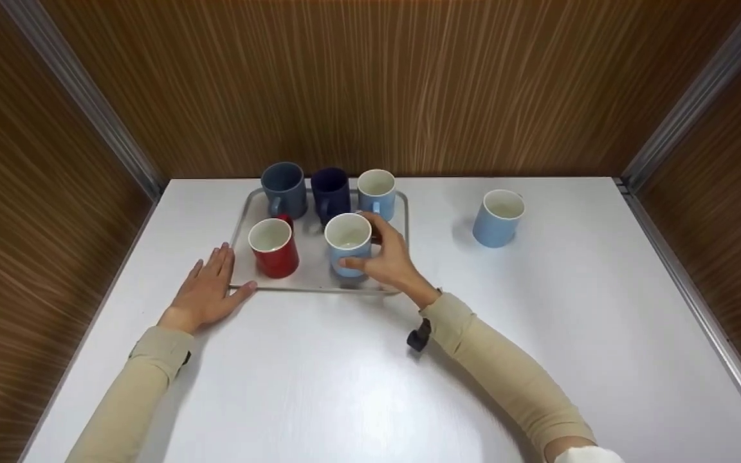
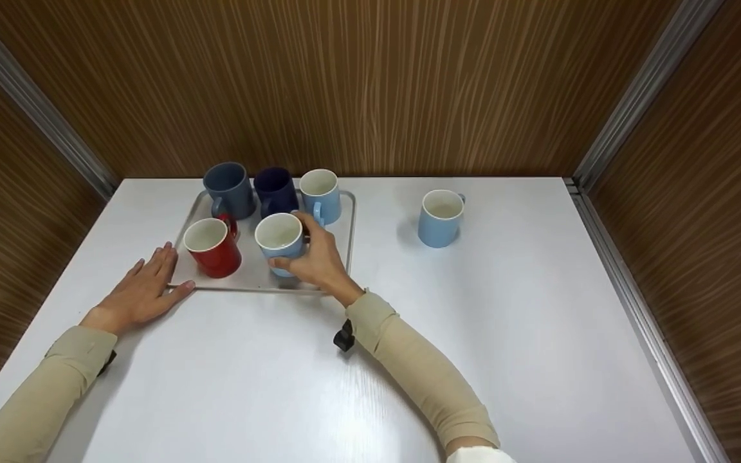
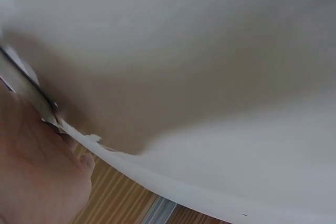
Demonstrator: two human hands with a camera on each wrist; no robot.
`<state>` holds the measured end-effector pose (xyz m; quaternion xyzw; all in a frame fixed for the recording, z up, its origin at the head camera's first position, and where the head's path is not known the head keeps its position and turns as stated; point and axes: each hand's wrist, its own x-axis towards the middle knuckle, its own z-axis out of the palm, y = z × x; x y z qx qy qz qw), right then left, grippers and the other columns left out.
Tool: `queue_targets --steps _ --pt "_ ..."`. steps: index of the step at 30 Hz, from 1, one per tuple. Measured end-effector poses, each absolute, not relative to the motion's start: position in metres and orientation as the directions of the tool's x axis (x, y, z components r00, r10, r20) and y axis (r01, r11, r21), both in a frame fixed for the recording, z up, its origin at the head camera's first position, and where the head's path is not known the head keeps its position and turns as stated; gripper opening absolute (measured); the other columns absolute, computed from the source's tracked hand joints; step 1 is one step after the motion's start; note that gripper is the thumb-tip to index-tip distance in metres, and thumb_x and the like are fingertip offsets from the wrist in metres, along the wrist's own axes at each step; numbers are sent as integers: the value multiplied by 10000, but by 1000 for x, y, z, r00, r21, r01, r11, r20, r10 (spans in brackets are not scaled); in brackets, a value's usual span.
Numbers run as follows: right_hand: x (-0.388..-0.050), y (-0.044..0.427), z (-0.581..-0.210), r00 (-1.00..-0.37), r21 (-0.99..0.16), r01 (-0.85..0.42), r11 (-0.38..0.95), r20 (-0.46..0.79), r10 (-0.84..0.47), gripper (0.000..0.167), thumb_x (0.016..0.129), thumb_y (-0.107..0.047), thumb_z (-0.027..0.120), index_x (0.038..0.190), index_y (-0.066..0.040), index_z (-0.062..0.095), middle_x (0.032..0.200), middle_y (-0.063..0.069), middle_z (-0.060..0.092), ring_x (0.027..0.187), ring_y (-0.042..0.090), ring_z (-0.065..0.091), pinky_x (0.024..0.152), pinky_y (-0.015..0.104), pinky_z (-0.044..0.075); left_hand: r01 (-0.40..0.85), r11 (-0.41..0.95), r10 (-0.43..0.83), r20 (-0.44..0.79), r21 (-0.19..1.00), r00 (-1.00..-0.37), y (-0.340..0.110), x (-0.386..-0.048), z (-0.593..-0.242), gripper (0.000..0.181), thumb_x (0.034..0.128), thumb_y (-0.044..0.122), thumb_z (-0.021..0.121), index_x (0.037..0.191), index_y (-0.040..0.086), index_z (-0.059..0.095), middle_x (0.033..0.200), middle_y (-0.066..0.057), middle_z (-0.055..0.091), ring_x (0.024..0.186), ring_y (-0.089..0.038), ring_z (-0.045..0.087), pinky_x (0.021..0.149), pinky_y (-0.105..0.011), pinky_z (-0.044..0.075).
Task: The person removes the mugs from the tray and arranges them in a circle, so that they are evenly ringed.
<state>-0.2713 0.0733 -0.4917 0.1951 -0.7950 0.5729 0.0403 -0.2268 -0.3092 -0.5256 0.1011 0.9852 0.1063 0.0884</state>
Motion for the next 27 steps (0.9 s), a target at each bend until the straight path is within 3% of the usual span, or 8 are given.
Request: queue_targets --steps 16,27 --pt "-252 148 -483 -910 -879 -398 261 343 -234 859 719 -213 1010 1459 -114 586 1367 42 687 1230 236 669 1074 457 559 176 956 220 -178 234 -959 -314 -238 -522 1158 992 833 375 1692 -38 69 1787 -237 18 1663 -430 24 1341 -629 30" --pt "-243 202 -493 -918 -879 -392 271 355 -177 875 691 -98 1016 1454 -53 588 1355 118 686 1222 289 667 1063 508 543 162 960 202 -170 227 -964 -312 -233 -521 1163 981 849 366 1702 -9 56 1793 -216 -1 1665 -426 17 1340 -632 27"
